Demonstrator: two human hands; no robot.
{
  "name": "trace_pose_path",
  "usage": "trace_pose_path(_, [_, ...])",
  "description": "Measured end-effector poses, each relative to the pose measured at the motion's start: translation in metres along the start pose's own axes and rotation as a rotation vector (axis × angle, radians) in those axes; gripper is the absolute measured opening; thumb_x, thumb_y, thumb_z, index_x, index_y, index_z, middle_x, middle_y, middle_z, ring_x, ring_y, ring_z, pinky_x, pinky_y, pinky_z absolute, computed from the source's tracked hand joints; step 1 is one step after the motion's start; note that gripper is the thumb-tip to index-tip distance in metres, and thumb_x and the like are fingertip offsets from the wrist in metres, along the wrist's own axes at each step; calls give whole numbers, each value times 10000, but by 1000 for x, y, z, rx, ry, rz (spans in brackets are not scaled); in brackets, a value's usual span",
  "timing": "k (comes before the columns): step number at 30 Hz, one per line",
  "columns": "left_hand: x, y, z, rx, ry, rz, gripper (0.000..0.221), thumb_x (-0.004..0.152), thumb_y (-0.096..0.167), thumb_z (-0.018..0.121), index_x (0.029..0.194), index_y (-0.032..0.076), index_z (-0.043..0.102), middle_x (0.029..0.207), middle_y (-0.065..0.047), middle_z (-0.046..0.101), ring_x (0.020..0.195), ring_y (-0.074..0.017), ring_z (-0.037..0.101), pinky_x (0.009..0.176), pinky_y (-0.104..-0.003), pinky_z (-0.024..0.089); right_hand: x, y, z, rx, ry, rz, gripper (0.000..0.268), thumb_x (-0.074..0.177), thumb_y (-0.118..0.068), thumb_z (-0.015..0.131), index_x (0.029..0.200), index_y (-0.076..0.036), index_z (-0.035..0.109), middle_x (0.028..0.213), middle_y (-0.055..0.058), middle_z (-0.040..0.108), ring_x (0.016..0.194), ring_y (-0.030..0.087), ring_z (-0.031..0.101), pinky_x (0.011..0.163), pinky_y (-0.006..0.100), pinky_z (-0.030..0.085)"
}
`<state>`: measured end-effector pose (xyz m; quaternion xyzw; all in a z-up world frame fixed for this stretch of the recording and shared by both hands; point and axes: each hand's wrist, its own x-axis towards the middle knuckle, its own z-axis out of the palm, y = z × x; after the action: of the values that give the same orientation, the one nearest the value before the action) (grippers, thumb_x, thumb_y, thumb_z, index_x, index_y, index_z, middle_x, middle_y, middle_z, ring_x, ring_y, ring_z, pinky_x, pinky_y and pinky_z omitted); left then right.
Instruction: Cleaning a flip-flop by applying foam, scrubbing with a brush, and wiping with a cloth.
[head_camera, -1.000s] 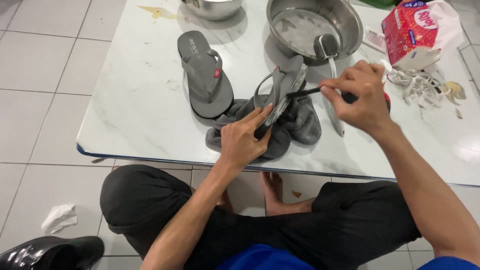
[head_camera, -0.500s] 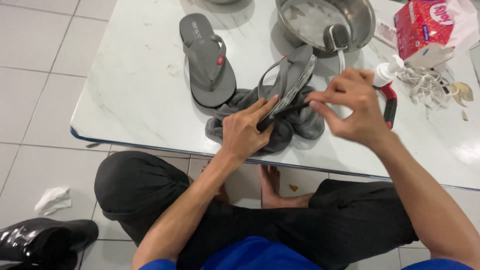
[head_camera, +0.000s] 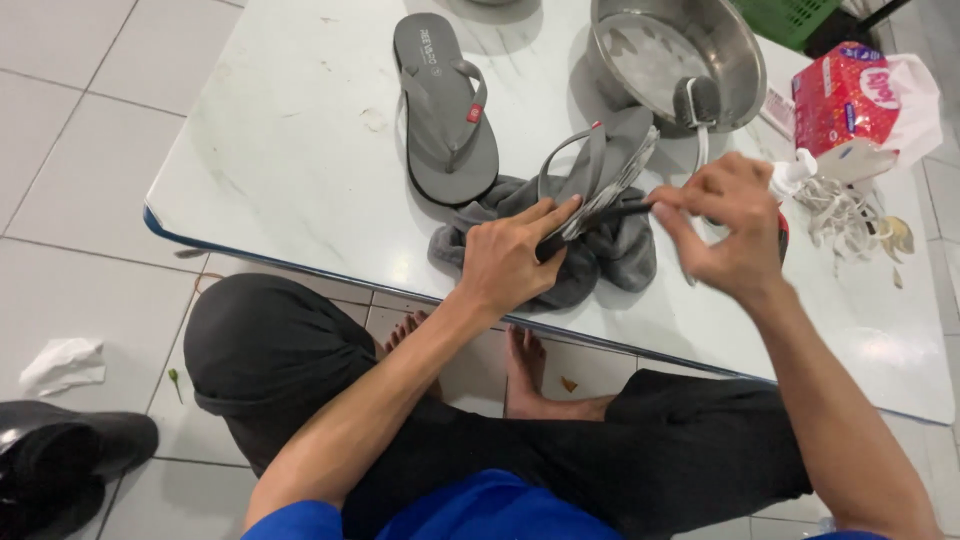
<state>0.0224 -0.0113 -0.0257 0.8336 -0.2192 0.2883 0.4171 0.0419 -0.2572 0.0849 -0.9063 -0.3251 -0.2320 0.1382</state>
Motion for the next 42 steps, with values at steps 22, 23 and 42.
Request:
trace_pose_path(22, [-6, 11, -16, -79, -37, -121, 535, 740, 133, 723, 1271, 64, 717, 1006, -9, 749, 471, -210, 624, 447, -329, 485, 162, 213, 124, -488, -365, 573, 227, 835, -12, 674, 1027, -4, 796, 1005, 272, 732, 862, 473, 710, 767, 538, 576])
trace_pose_path(23, [-3, 11, -17, -92, -45, -116, 543, 738, 122, 719, 1279, 62, 713, 958, 2, 728, 462, -203, 617, 437, -328, 475, 166, 219, 129, -531, -364, 588, 262, 907, -74, 671, 1080, 106, 751, 1053, 320, 706, 906, 493, 708, 767, 552, 579])
trace_pose_path(42, [0, 10, -22, -84, -80, -144, 498, 740, 171, 749, 1236, 116, 742, 1216, -110, 757, 676, -244, 745, 586, -320, 565, 138, 185, 46, -444, -187, 409, 413, 730, -34, 669, 1092, -145, 835, 981, 190, 774, 754, 468, 704, 685, 545, 574])
